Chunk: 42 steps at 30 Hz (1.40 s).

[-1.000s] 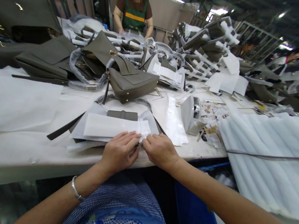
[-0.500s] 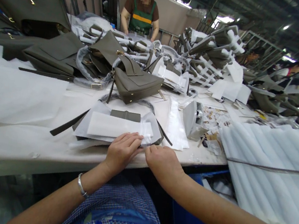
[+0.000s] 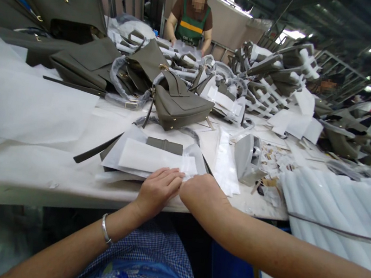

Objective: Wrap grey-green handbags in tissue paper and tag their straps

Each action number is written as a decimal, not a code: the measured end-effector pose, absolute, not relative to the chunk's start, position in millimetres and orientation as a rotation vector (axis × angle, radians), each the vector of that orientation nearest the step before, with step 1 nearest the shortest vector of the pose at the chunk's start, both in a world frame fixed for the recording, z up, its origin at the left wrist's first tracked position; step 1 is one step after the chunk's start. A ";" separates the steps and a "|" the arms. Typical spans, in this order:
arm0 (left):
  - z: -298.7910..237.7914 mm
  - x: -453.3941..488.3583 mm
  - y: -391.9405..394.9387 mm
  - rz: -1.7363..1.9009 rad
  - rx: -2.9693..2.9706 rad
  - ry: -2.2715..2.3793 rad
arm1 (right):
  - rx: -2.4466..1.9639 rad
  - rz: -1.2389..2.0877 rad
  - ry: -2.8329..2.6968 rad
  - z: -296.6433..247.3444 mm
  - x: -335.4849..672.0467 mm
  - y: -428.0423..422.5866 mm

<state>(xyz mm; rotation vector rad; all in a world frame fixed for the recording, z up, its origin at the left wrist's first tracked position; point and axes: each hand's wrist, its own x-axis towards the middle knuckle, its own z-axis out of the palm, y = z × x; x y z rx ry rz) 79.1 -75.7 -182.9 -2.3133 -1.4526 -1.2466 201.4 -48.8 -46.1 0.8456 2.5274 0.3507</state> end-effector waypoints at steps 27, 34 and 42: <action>-180.5 78.4 -76.7 -1.272 -2.303 -1.466 | 0.459 0.570 2.767 -33.6 221.8 -32.7; -179.2 77.7 -75.4 -1.241 -2.299 -1.454 | 0.573 0.261 2.680 -39.3 213.5 17.0; -183.7 80.1 -75.3 -1.223 -2.333 -1.503 | 0.803 -0.230 2.721 -66.0 207.4 61.6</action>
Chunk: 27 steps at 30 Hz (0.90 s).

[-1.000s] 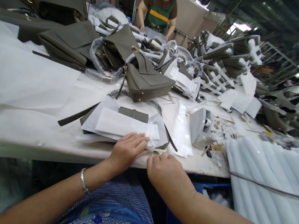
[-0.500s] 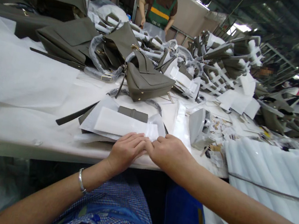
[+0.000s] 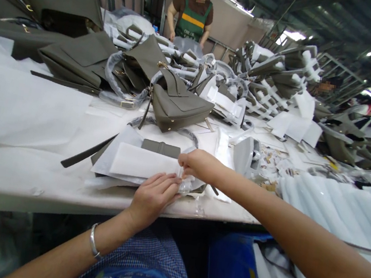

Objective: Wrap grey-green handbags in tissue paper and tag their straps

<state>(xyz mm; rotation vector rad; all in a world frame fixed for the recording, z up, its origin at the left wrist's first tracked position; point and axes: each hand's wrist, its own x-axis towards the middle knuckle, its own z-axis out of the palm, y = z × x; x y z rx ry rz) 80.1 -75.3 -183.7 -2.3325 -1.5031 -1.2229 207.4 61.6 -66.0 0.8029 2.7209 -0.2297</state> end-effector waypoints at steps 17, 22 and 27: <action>-178.6 81.6 -77.0 -1.160 -2.309 -1.444 | 1.438 -0.762 3.052 -100.3 236.0 84.4; -180.7 81.8 -76.4 -1.196 -2.278 -1.399 | 1.129 -0.661 3.187 -112.2 243.5 71.5; -181.1 82.3 -75.6 -1.162 -2.288 -1.416 | 1.157 -0.645 3.036 -131.7 237.2 86.0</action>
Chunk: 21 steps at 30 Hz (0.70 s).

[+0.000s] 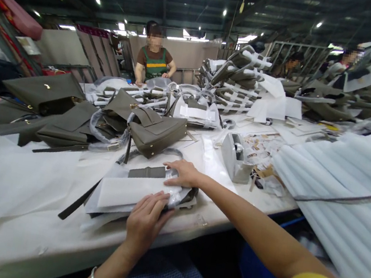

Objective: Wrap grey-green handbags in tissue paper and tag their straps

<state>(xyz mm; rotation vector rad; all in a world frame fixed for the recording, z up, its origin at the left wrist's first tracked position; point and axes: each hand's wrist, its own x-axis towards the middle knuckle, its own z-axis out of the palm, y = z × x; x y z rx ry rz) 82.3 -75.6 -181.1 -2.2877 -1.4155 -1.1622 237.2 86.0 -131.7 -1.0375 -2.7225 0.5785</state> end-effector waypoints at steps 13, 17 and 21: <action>-178.9 83.0 -77.3 -1.028 -2.232 -1.436 | -0.986 0.637 -2.547 -124.7 255.8 54.8; -183.7 82.6 -76.2 -1.071 -2.269 -1.417 | -0.934 0.444 -2.670 -138.3 270.9 16.3; -184.7 80.1 -76.1 -1.054 -2.294 -1.402 | -0.899 0.276 -2.750 -150.0 275.1 7.3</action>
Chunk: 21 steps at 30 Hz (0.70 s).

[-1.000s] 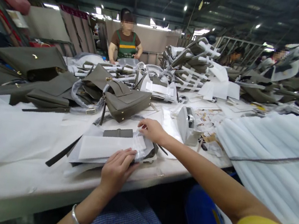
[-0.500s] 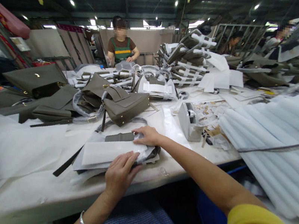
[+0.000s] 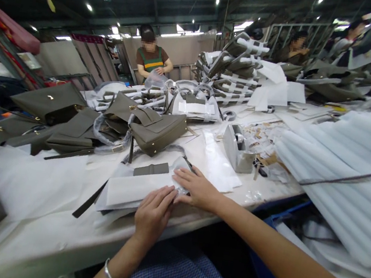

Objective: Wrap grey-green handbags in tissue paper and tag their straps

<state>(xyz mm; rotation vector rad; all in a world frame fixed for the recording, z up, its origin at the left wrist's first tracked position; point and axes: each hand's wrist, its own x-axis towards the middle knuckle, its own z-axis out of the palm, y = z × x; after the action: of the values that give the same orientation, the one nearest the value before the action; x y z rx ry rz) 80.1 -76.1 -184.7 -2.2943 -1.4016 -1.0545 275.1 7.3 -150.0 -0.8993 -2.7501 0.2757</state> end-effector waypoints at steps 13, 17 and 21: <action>-133.0 -14.0 -89.7 -0.390 -2.315 -1.376 | -1.110 -0.044 -2.487 -134.4 283.7 -2.6; -153.7 -22.0 -88.2 -0.431 -2.308 -1.394 | -1.245 0.372 -2.242 -147.7 264.8 -37.5; -174.3 -19.9 -87.6 -0.530 -2.315 -1.425 | -1.354 1.069 -1.924 -159.2 243.3 -60.7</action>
<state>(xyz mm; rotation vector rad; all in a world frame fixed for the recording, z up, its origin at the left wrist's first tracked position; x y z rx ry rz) -19.9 -87.6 -174.3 -2.3152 -1.4253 -0.5304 243.3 -60.7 -159.2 -1.3545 -1.9237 1.0687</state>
